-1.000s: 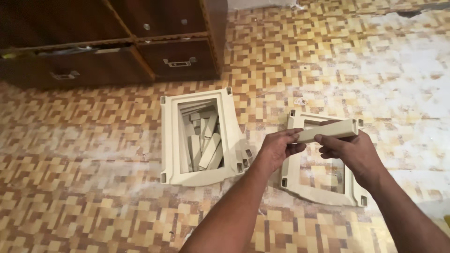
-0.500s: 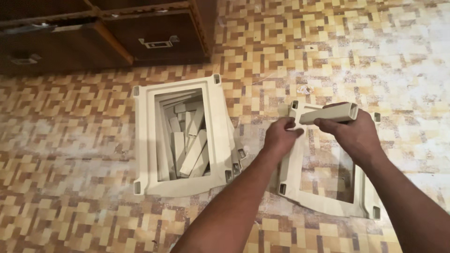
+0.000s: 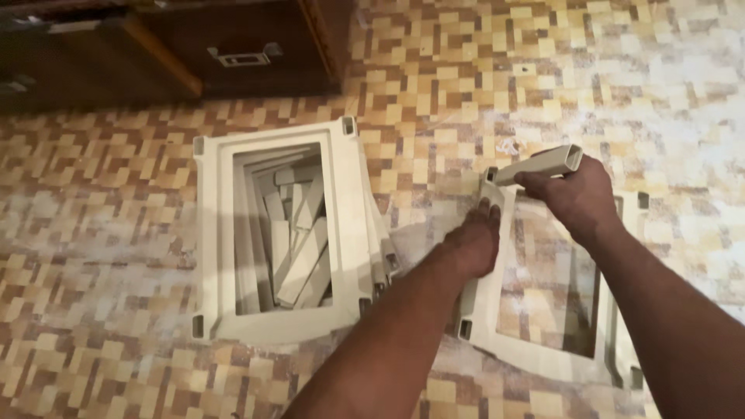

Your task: The person assembles a plastic stool by inserting legs into a seat frame. They pick legs from a stack, align them with the frame, and press them into place, repeating the process for each leg.

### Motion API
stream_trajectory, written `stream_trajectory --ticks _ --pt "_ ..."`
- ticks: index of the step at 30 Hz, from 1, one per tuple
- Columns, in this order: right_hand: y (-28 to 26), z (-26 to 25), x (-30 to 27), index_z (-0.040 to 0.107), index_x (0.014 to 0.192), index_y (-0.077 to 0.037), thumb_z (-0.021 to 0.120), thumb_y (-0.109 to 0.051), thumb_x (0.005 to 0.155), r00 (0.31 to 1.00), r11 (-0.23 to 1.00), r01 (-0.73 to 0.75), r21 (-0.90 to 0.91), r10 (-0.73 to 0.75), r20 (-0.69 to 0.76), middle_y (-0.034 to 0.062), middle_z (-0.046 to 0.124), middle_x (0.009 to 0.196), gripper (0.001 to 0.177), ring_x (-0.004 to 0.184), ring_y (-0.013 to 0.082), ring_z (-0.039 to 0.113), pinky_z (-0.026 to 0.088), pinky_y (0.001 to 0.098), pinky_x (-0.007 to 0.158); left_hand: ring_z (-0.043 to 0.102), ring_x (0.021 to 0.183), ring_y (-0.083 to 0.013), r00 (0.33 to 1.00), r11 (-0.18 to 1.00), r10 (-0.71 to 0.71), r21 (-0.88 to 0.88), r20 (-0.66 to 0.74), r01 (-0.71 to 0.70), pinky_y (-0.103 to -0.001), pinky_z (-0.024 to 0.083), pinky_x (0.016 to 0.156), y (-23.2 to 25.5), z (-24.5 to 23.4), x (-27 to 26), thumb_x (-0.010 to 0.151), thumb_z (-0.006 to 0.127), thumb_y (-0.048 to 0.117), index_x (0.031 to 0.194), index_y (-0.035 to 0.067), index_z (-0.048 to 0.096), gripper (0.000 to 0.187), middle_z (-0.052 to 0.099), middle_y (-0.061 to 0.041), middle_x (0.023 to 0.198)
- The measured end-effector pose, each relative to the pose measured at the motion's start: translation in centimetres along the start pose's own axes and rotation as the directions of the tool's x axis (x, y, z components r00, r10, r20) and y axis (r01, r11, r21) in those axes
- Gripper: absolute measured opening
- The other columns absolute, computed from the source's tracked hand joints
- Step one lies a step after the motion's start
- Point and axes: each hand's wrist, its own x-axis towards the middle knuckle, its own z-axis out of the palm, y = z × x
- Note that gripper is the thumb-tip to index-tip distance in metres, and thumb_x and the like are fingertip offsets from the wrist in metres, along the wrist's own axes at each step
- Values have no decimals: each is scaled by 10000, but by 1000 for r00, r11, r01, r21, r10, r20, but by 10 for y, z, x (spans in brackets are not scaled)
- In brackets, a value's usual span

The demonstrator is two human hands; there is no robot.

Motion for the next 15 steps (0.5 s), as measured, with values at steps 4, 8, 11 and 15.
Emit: stream_trajectory --ticks 4,8,11,15 --pt "1 -1 13 767 1073 -5 819 -229 832 999 966 -25 -257 13 -48 129 791 978 333 866 218 762 587 357 780 181 1560 -368 994 997 -64 47 86 60 -466 371 1188 9 -8 -3 876 551 -42 1608 -20 94 864 -6 -194 1716" --pt "6 3 25 773 1074 -11 831 -257 817 999 946 -31 -322 19 -43 122 792 970 360 860 220 765 588 357 780 150 1569 -347 975 991 -127 70 182 116 -453 367 1196 21 -18 -5 828 596 -98 1615 -3 37 971 -78 -161 1720" --pt "8 9 30 776 1073 -17 837 -279 826 1000 928 -28 -371 22 -20 128 795 973 366 865 226 767 585 355 789 148 1573 -345 978 992 -124 50 165 117 -469 388 1179 23 -22 -9 842 568 -99 1610 -13 48 931 -83 -162 1727" --pt "10 16 35 771 1074 -33 834 -297 807 997 928 -76 -365 76 -14 135 800 961 380 855 237 774 597 372 773 138 1570 -364 977 992 -120 55 177 112 -474 368 1192 24 -23 -5 861 543 -89 1610 -23 39 905 -82 -182 1719"
